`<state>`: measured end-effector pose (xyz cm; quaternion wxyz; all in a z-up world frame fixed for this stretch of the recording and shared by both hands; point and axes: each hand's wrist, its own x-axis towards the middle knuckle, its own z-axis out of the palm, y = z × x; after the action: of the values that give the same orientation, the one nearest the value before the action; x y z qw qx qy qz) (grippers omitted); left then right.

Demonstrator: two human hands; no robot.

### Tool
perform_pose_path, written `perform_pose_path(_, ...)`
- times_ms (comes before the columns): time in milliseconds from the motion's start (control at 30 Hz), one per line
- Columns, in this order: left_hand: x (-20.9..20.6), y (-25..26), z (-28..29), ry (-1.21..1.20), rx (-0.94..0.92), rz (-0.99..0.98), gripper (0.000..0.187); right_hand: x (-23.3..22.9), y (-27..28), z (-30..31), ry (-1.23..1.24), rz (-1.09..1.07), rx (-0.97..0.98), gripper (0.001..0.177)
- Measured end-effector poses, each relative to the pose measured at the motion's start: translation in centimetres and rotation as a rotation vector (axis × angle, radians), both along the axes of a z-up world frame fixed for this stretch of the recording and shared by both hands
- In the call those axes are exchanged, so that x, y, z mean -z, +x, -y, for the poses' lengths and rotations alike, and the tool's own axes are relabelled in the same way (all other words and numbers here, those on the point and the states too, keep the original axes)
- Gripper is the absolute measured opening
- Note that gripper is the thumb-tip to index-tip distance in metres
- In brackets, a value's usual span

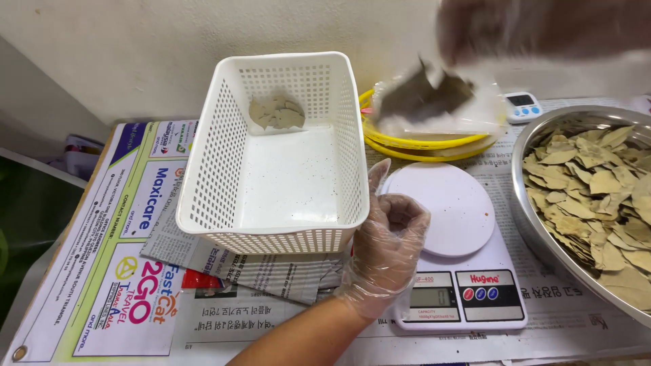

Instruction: Packaging dried leaves into small plastic bags using a digital scale

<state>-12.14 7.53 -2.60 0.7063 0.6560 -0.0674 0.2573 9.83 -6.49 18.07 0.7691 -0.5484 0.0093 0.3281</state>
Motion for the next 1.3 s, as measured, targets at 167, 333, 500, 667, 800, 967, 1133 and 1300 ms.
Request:
perform_pose_path(167,-0.4,-0.4,0.0,0.063,-0.152,-0.101,0.095,1.1,3.2,-4.0,-0.443,0.686,-0.18,0.022)
perform_pose_path(333,0.0,-0.5,0.2,0.103,-0.106,-0.056,0.086,1.4,-2.6,-15.5,-0.874,1.371,-0.347,0.024)
perform_pose_path(500,-1.8,-1.2,-0.5,0.256,-0.092,0.13,0.049,4.6,-3.5,-18.6,-0.969,1.422,-0.447,0.033)
perform_pose_path(667,-4.8,-2.5,-2.2,0.768,-0.094,0.761,0.017,7.7,-1.3,-19.0,-1.163,1.464,-0.398,0.015)
perform_pose_path(800,-5.3,-2.4,-2.6,0.768,-0.111,0.782,0.014,7.7,-1.3,-19.8,-1.259,1.372,-0.402,0.023)
perform_pose_path(967,-4.6,-2.6,-2.5,0.763,-0.057,0.769,0.024,7.5,-1.9,-20.8,-1.49,1.348,-0.628,0.02)
perform_pose_path(1133,-3.7,-3.0,-2.3,0.745,-0.203,0.745,0.023,9.7,0.1,-21.5,-2.176,1.961,-0.768,0.01)
perform_pose_path(1300,-4.4,-3.4,-2.4,0.776,-0.338,0.768,0.014,10.3,1.1,-21.8,-1.849,2.237,-0.16,0.021)
